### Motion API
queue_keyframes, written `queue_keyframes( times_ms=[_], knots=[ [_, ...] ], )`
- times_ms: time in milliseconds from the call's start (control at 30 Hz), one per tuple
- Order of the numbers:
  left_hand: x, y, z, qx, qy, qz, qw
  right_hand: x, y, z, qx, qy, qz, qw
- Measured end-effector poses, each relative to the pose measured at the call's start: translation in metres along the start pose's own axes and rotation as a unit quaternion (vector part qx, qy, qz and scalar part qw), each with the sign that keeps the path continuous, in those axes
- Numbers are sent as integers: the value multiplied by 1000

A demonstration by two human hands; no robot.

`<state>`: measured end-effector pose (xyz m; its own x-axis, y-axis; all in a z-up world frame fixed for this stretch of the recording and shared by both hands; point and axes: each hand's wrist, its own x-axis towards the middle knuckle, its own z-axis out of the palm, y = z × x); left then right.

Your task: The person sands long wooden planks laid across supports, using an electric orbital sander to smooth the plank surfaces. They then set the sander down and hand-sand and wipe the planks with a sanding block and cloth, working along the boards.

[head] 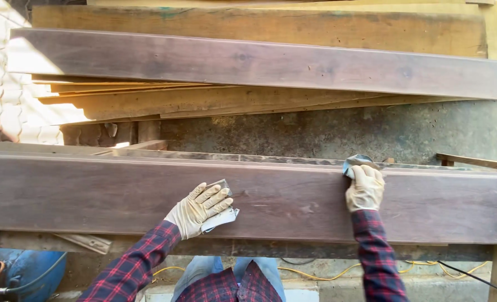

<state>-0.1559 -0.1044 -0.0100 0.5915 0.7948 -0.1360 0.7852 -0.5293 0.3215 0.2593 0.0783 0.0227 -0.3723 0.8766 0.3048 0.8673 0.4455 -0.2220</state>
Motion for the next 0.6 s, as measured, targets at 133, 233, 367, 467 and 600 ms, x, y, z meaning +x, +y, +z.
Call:
queue_keyframes(
  times_ms=[133,233,367,467,600],
  knots=[
    [-11,-6,-13,-37,-28,-24,999,14,-125,62,84,-83,-29,993],
    [-19,-12,-3,-74,-46,-13,996,24,-229,100,180,-86,-100,975],
    [-75,-50,12,61,-115,-17,991,41,-218,65,131,-141,-128,973],
    [-108,-70,-30,7,-162,-88,983,42,-156,13,321,-130,423,837],
    [-117,-73,-10,23,-27,-41,998,-3,-139,23,58,47,91,993]
  ],
)
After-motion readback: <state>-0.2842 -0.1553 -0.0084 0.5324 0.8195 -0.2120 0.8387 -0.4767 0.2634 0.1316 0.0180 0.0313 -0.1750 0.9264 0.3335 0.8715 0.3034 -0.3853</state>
